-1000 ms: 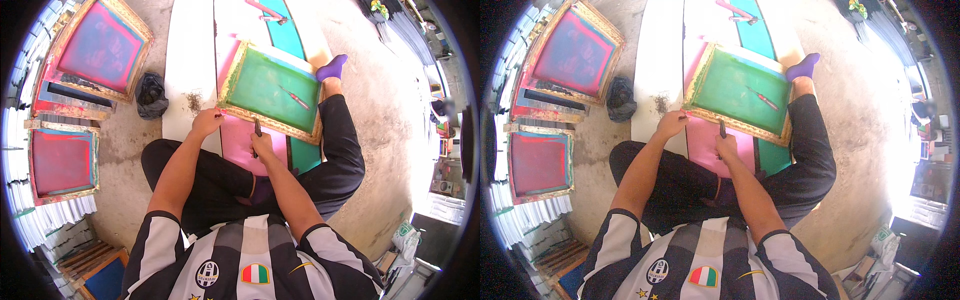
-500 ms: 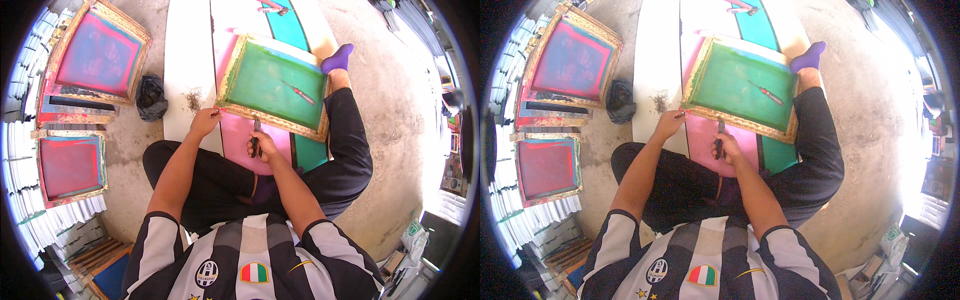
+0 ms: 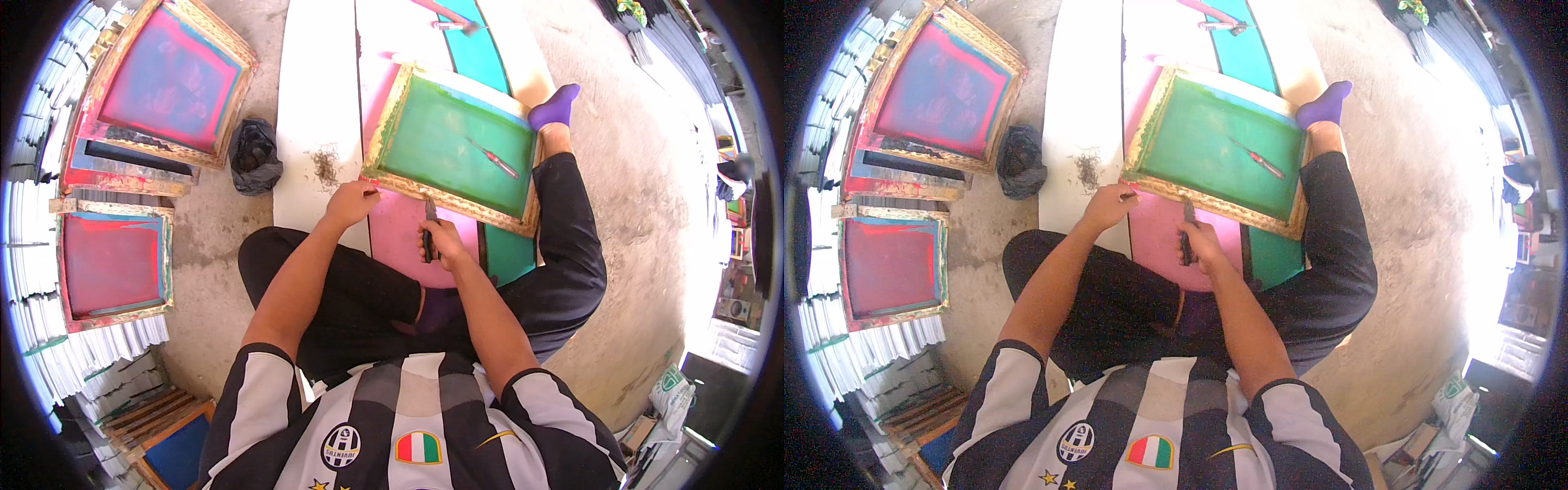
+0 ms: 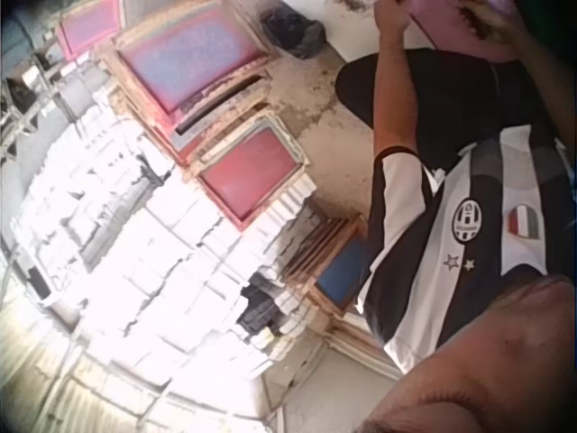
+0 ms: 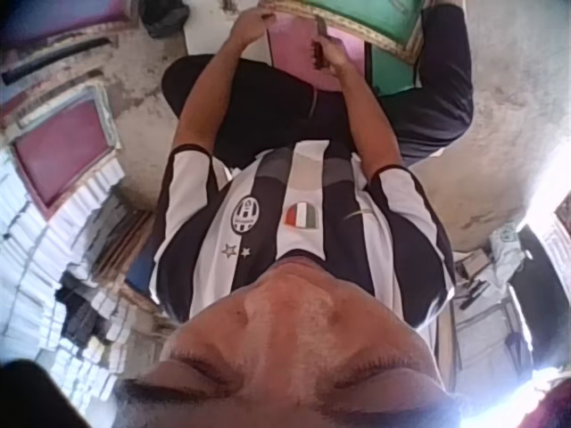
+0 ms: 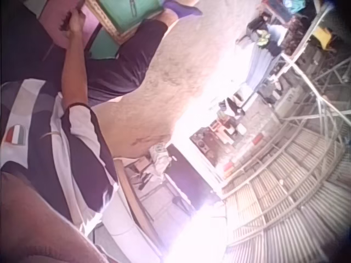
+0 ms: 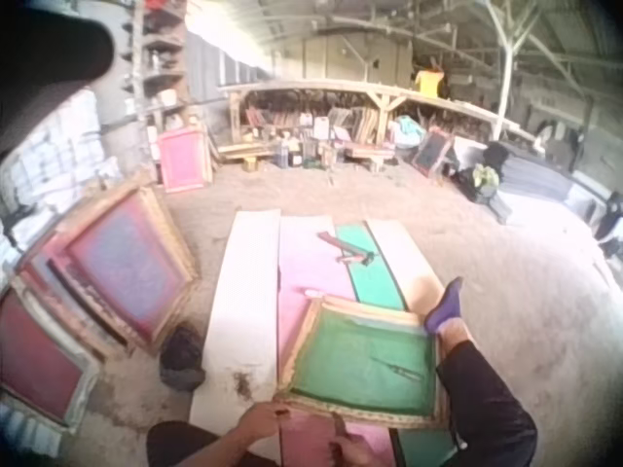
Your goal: The person sits on the floor and uses a small knife to scrape dried paint or residue from the edges of a green screen-printing frame. They repeatedly lift the frame, scrape along the border, and place it back down, continuing the process throughout the clip.
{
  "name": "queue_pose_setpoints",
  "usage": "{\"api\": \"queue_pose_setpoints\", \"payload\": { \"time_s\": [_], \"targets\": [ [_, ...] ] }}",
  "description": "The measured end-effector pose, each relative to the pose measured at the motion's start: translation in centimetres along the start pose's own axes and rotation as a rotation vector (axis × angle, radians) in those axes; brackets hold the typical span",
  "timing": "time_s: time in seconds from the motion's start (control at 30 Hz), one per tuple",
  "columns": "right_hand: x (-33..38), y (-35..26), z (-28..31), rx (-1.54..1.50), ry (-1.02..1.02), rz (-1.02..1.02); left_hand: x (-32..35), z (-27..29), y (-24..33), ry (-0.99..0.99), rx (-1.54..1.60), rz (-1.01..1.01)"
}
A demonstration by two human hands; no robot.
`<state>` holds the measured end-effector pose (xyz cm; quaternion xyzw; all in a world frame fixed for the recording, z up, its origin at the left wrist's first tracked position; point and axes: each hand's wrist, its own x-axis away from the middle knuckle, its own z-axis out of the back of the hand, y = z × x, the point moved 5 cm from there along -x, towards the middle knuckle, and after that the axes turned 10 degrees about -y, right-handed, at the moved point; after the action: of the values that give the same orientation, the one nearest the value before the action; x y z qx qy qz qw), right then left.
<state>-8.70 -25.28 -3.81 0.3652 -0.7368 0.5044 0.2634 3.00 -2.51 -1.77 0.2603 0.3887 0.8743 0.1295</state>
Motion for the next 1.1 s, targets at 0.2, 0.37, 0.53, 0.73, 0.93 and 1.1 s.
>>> {"api": "queue_pose_setpoints", "payload": {
  "time_s": [0.2,0.37,0.53,0.73,0.93,1.1],
  "targets": [
    [1.9,-1.5,0.2,0.125,-0.017,-0.021,0.2,-1.6,2.8,-0.125,0.039,-0.032],
    [3.0,-1.7,-0.1,0.158,-0.094,-0.028,-0.1,-5.6,4.7,-0.046,0.371,-0.172],
    [3.8,-1.6,-1.8,0.178,-0.189,-0.032,0.2,-7.4,5.2,-0.178,0.383,-0.098],
    [3.4,-1.4,-2.5,0.224,-0.244,-0.04,0.7,-7.1,4.0,-0.071,0.273,-0.179],
    [2.2,-1.4,-0.5,0.251,-0.052,0.018,1.1,-4.8,3.9,0.127,0.266,-0.105],
    [1.1,-1.9,0.5,0.316,0.068,0.054,0.3,1.6,-0.9,0.405,0.047,0.16]
  ]
}}
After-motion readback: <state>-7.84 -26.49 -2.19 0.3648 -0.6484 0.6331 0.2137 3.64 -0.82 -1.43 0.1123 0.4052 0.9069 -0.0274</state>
